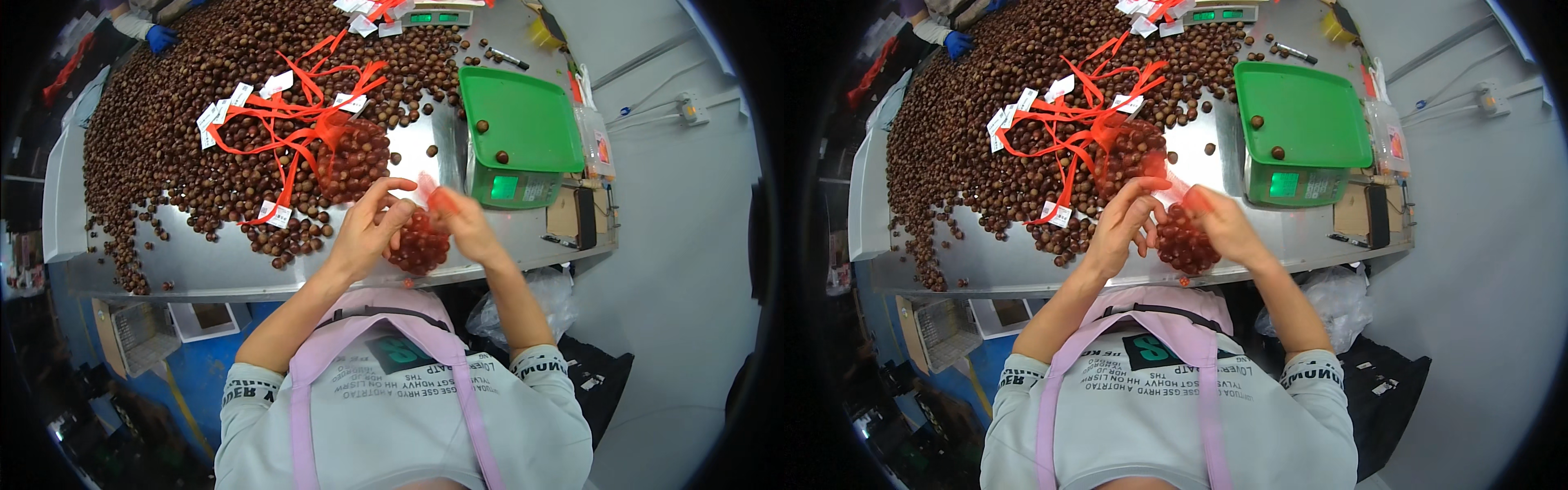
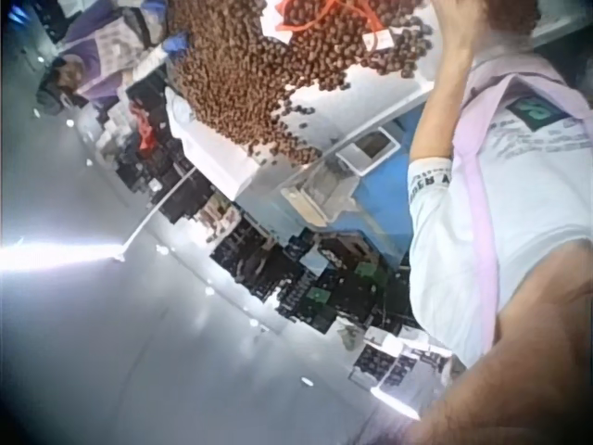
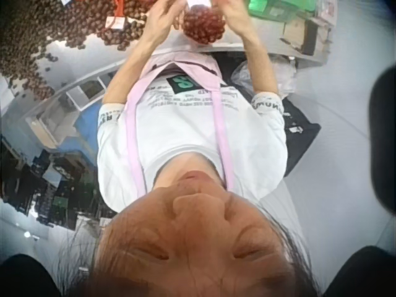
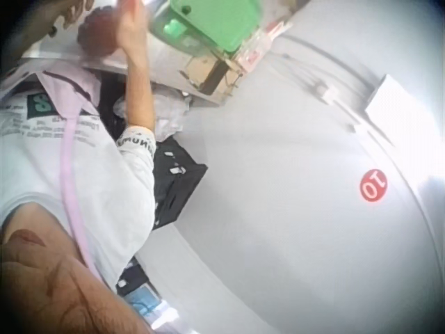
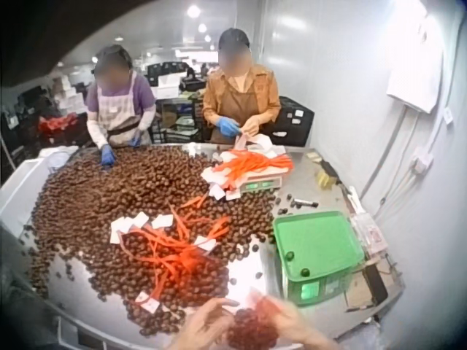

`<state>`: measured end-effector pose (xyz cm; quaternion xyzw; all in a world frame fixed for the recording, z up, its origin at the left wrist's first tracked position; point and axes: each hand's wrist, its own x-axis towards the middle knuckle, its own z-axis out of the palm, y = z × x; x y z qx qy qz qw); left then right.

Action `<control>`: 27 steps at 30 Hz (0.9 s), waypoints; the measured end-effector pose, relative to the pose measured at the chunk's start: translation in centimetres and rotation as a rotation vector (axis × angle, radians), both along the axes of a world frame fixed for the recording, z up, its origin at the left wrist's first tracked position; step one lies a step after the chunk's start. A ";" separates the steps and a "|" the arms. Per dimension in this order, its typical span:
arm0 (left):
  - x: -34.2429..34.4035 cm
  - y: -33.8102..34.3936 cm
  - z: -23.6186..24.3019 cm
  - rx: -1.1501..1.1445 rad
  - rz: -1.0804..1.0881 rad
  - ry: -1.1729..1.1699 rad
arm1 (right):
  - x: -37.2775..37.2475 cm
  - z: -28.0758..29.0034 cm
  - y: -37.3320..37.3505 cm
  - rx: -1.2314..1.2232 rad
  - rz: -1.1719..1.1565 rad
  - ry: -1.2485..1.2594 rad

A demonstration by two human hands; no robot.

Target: The person sorts chestnuts on a metal table, then scoops them into red mesh bags. The bags are weighed on a digital scale, tied shut, and placed on the table. The person repeats this process multiple times.

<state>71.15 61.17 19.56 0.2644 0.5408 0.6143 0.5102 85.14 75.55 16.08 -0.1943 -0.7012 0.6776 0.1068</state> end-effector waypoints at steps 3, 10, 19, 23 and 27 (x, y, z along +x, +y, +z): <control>0.2 0.0 -0.9 -0.140 0.003 0.059 | -0.3 -0.2 -3.3 0.116 -0.015 -0.039; 1.0 -0.6 -1.9 -0.036 0.115 0.046 | 0.3 -0.7 -3.6 0.612 -0.035 0.150; 2.0 -0.2 -0.5 -0.033 0.111 0.354 | 0.5 2.7 -4.9 0.038 -0.297 0.097; 1.7 -0.3 -1.1 0.008 0.200 0.058 | 1.1 1.5 -4.7 -0.170 -0.422 0.143; 0.7 -1.2 -0.8 -0.182 0.107 -0.094 | 0.9 1.8 -5.7 -0.266 -0.472 0.144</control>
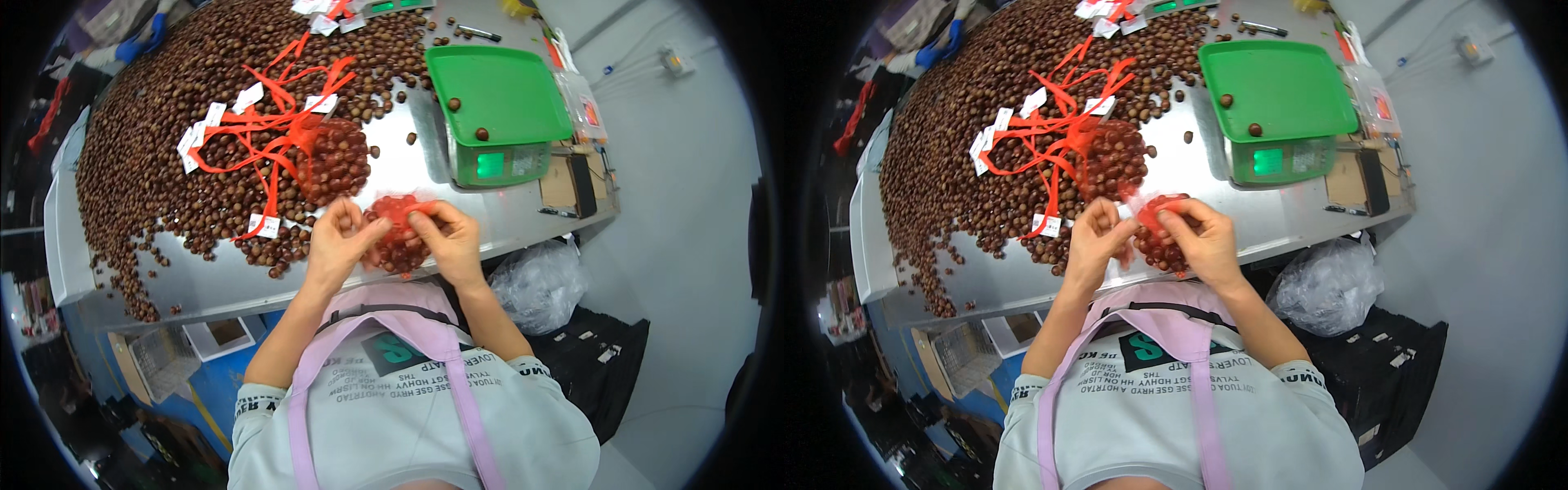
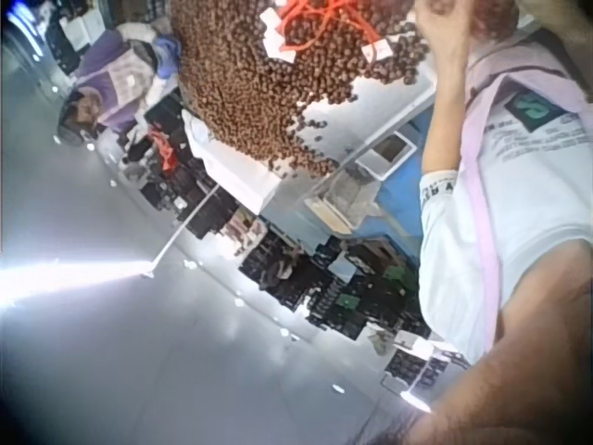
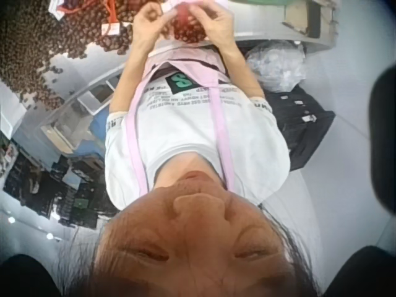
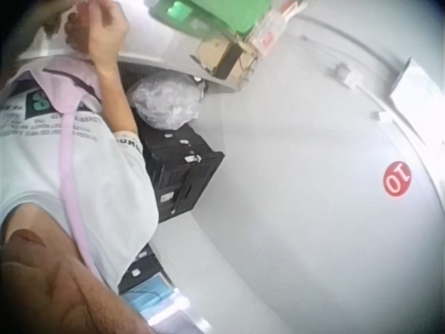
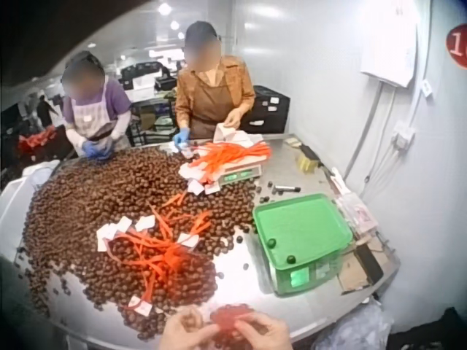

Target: The person sorts chestnuts on a metal table, then scoops them into red mesh bags. The bags are weighed on a digital scale, tied shut, and placed on the table. The person repeats this process multiple times.

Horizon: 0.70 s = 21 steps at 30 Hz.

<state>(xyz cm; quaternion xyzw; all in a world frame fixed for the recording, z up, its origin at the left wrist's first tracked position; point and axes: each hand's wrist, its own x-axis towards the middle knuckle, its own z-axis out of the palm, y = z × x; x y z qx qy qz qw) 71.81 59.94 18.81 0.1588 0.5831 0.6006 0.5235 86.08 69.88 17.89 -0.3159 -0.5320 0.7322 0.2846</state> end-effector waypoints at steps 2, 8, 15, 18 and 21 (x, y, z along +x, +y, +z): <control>-0.1 -0.8 -0.3 -0.070 -0.228 -0.063 | 0.1 -0.3 -0.8 -0.047 0.046 0.006; 0.7 -0.2 -1.0 0.057 -0.022 -0.012 | 0.3 -0.1 -1.7 0.422 0.136 -0.040; 1.5 -0.3 -0.9 0.023 -0.006 0.029 | 1.0 -0.6 -0.7 0.124 0.132 -0.079; 1.9 -0.2 -0.6 0.028 0.025 0.078 | 0.9 0.0 -0.6 0.071 0.175 -0.151; 1.9 -0.4 -0.8 0.017 0.057 0.102 | 1.2 -1.2 -0.7 0.010 0.154 -0.088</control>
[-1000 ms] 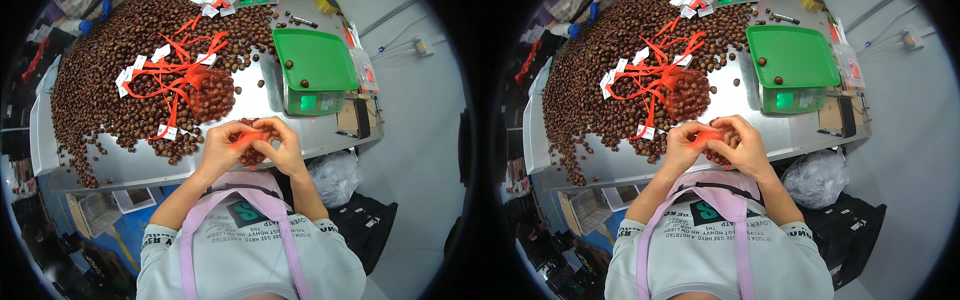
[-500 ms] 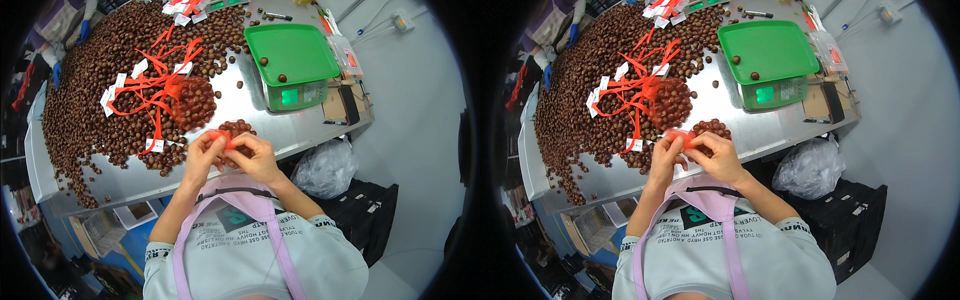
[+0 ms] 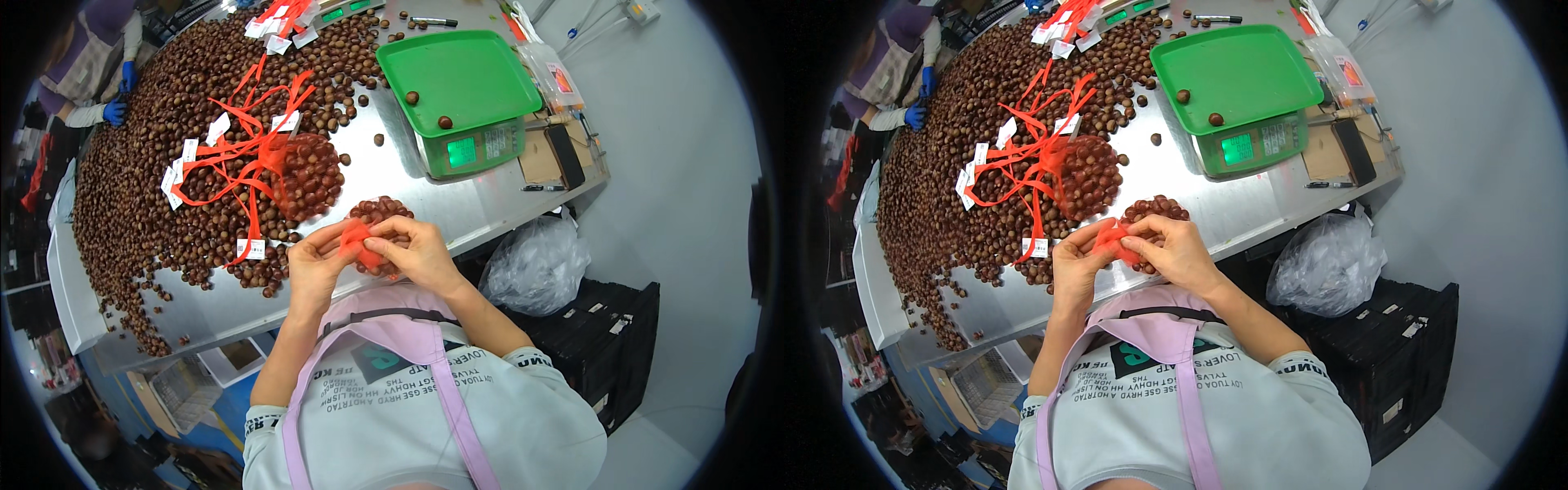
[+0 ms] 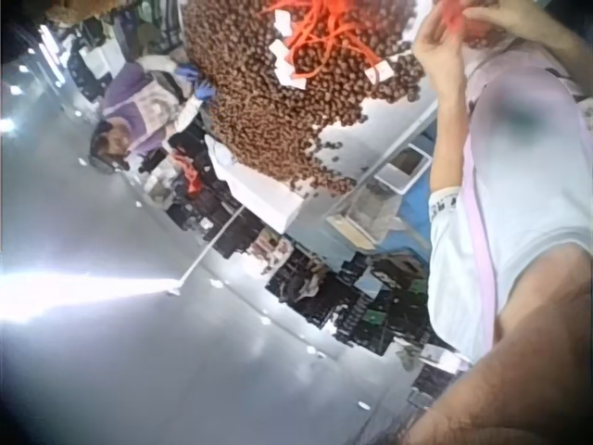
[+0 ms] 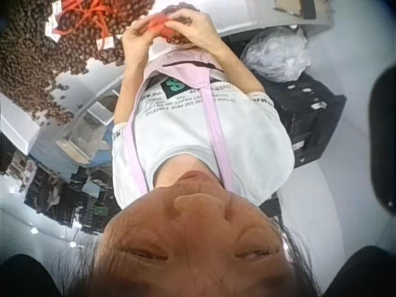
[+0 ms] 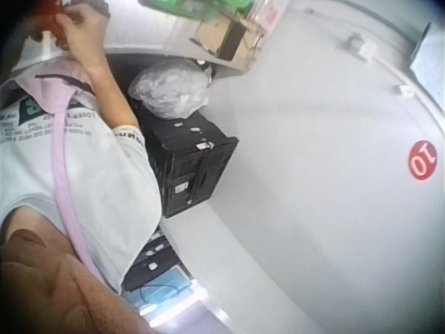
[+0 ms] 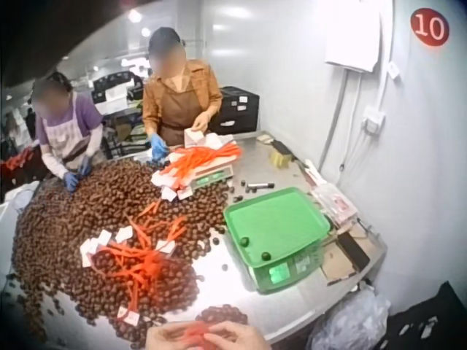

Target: The person sorts chestnuts on a metal table, then scoops them into red mesh bags. The bags are weighed on a digital scale, tied shut, and placed on the table. The person repeats this process multiple times.

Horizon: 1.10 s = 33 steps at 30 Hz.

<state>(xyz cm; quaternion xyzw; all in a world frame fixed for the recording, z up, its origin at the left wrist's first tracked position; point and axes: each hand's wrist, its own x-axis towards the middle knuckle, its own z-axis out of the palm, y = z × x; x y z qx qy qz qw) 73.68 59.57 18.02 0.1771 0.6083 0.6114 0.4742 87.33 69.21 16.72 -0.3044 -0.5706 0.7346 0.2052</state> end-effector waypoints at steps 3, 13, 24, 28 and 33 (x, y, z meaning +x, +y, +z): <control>0.0 -0.2 0.1 -0.006 0.010 -0.016 | 0.3 -0.8 0.3 -0.060 -0.035 0.017; -0.5 -0.9 -2.0 0.060 0.130 -0.549 | 0.2 -1.8 1.4 -0.639 -0.090 0.521; 0.3 -0.2 -2.8 0.193 0.232 -0.714 | 0.4 -1.9 4.9 0.332 -0.048 -0.099; 0.6 -0.1 -1.9 0.158 0.115 -0.577 | 0.3 -1.9 15.1 1.266 -0.311 -0.478; 0.4 -0.4 -1.9 0.173 0.040 -0.522 | -0.4 -2.8 21.1 1.065 0.049 -0.697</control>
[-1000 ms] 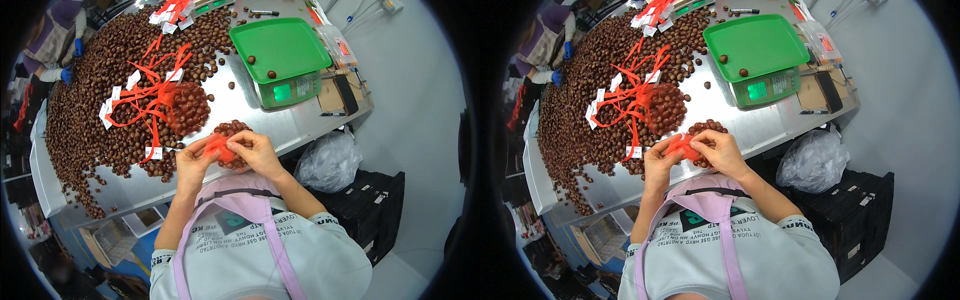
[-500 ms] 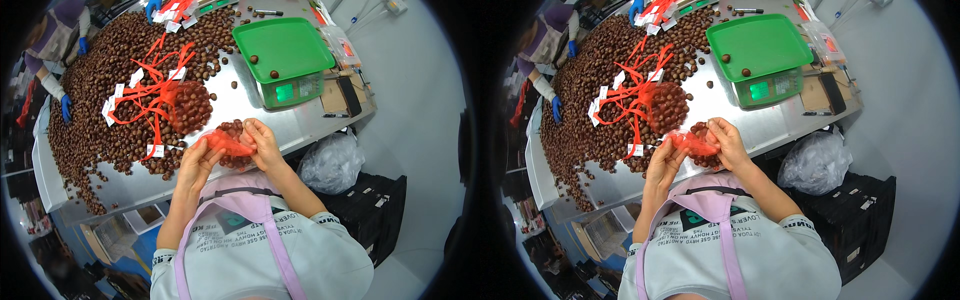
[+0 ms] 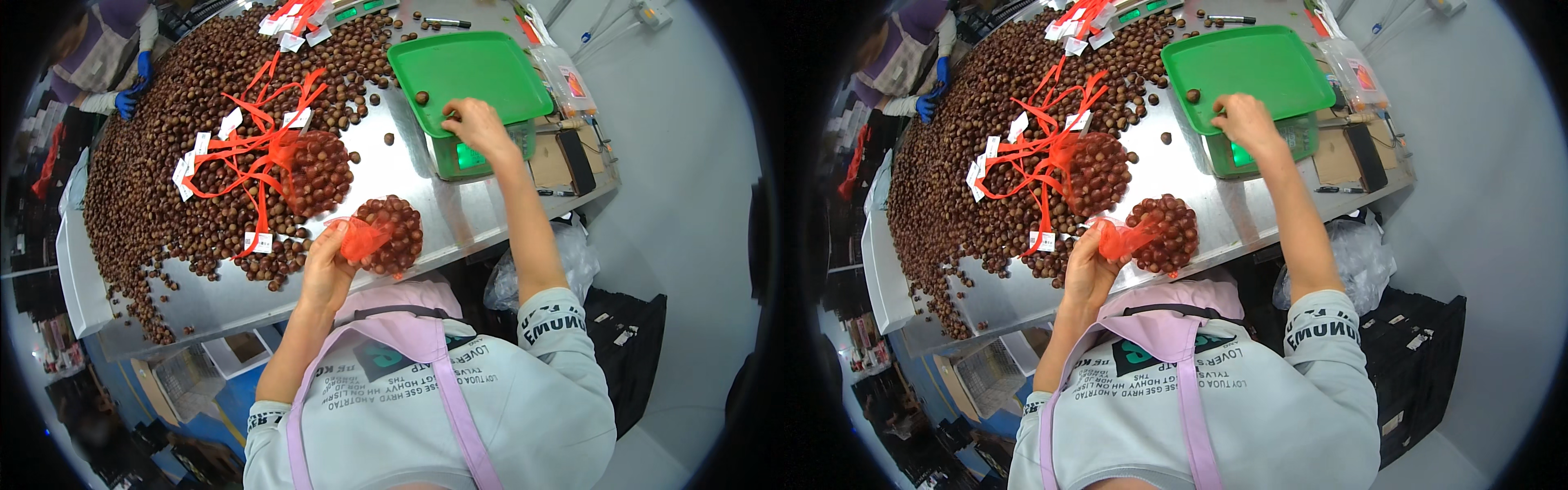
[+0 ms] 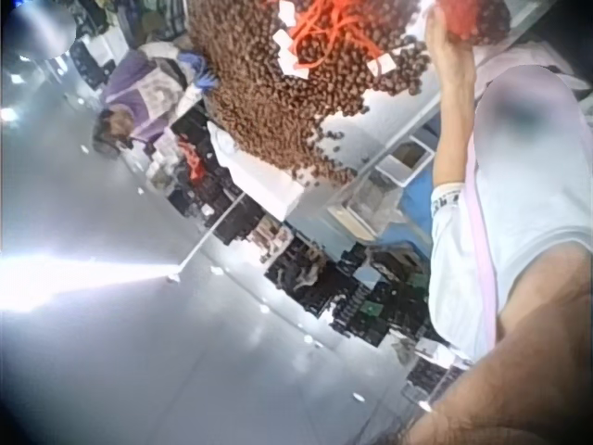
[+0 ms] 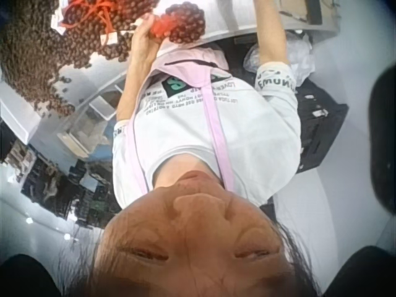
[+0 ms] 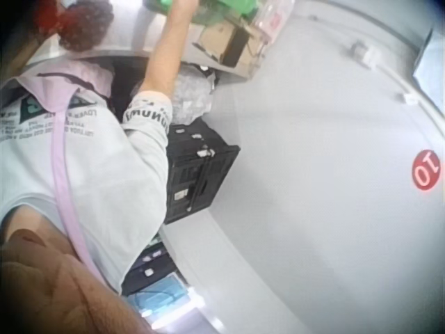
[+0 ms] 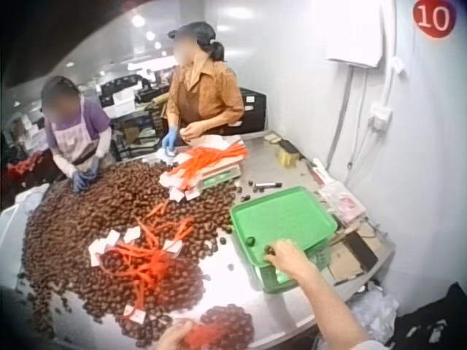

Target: The person sorts chestnuts on a metal table, then scoops them into red mesh bags. The bags are weighed on a digital scale, tied shut, and placed on the table. The person repeats this process multiple times.

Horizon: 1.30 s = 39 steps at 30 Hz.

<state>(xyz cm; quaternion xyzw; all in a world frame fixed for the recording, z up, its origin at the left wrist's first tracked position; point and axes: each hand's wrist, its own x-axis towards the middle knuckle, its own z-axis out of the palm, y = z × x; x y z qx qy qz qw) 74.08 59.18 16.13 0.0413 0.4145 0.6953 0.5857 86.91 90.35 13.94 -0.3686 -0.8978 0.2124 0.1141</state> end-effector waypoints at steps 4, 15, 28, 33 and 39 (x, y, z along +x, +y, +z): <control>-0.7 -0.3 -1.0 0.021 0.024 0.014 | -1.3 1.3 3.0 -0.368 -0.070 0.163; -0.4 0.5 0.3 -0.070 0.064 0.052 | -4.9 0.2 3.5 -0.070 0.264 -0.140; 0.3 1.0 0.8 -0.099 -0.053 0.301 | 0.6 3.0 -15.6 -1.039 0.293 0.461; 0.6 1.1 0.5 -0.138 -0.058 0.370 | 0.9 4.0 -18.8 -0.958 0.131 0.412; 0.4 0.5 0.5 -0.107 0.038 0.129 | 1.9 2.3 -19.6 -0.935 0.012 0.620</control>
